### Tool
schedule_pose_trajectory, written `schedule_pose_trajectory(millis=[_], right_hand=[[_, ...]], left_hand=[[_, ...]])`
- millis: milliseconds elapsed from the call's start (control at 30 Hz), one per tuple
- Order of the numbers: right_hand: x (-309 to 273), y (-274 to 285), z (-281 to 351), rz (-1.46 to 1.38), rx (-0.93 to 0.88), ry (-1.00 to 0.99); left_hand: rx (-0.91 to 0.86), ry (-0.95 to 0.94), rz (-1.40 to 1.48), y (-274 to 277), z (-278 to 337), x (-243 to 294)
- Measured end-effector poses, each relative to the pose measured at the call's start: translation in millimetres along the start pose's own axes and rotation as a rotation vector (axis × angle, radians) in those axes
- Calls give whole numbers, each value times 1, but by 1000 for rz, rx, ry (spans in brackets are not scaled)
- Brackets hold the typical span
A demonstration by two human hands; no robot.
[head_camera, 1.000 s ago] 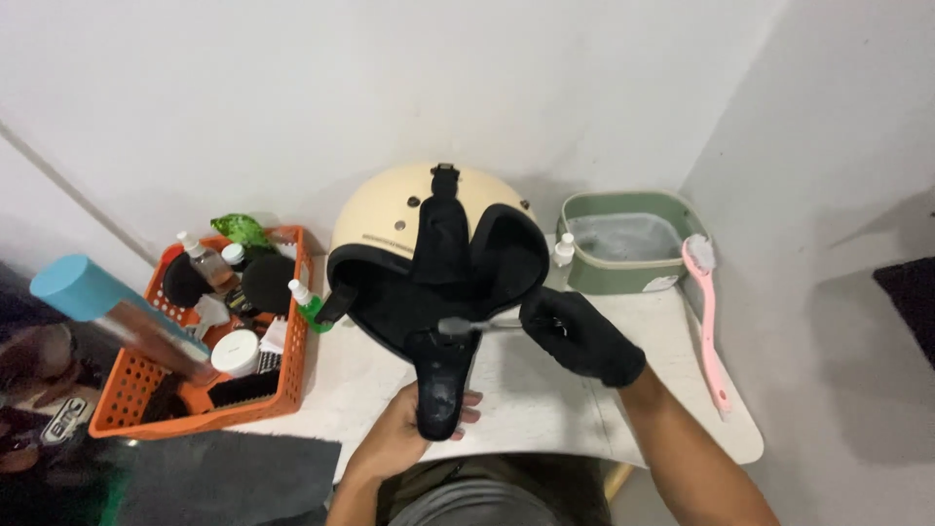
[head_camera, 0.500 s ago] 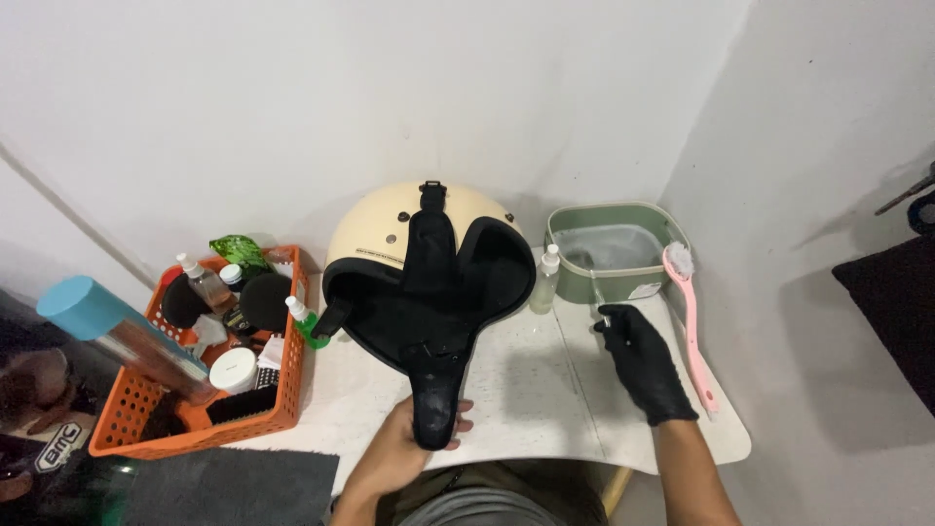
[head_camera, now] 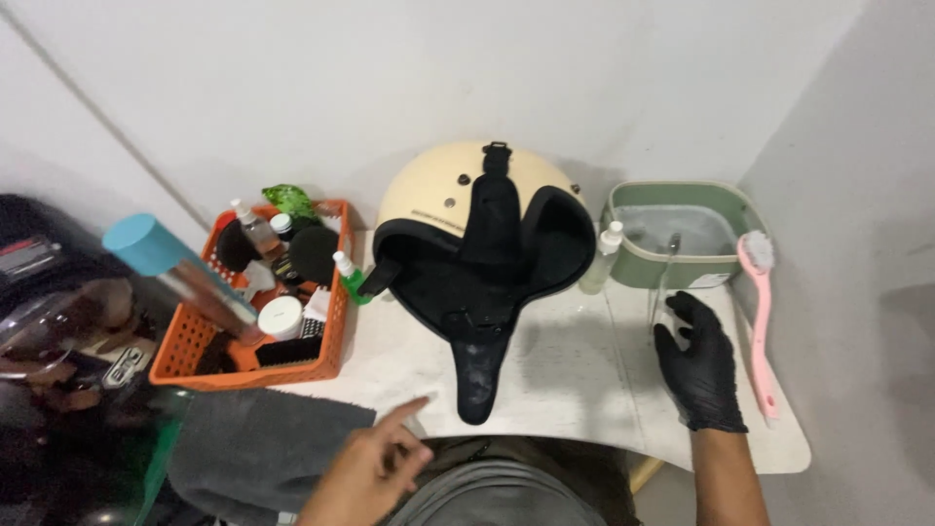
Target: The person cleans the interior padding of a beige motorcycle helmet using a toothbrush and a cleaning solution from a nearby container. After scrubbing, they wipe the helmet's interior with a dark cloth to remove excess moisture and residue.
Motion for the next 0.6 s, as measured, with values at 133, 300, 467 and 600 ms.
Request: schedule_pose_trajectory(millis=[133,300,467,600], right_hand=[[-21,11,5,-78,72,99],[-22,20,4,-109,156,174],[-21,17,3,-81,125,175],[-17,16,2,-107,129,174]], left_hand=[[269,-57,-291,45,3,-10],[577,-90,-567,58,-23,-74],[499,-2,-531,64,-26,-69],[516,6,-350,73,-21,-67]])
Point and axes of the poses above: each hand's wrist, its own z-axis away from the middle knuckle, its own y-axis out of the back of the hand, x = y × z, the point moved 9 cm from there along -z, towards the middle knuckle, and after that the axes turned 11 degrees about x, right-handed, at the moved point
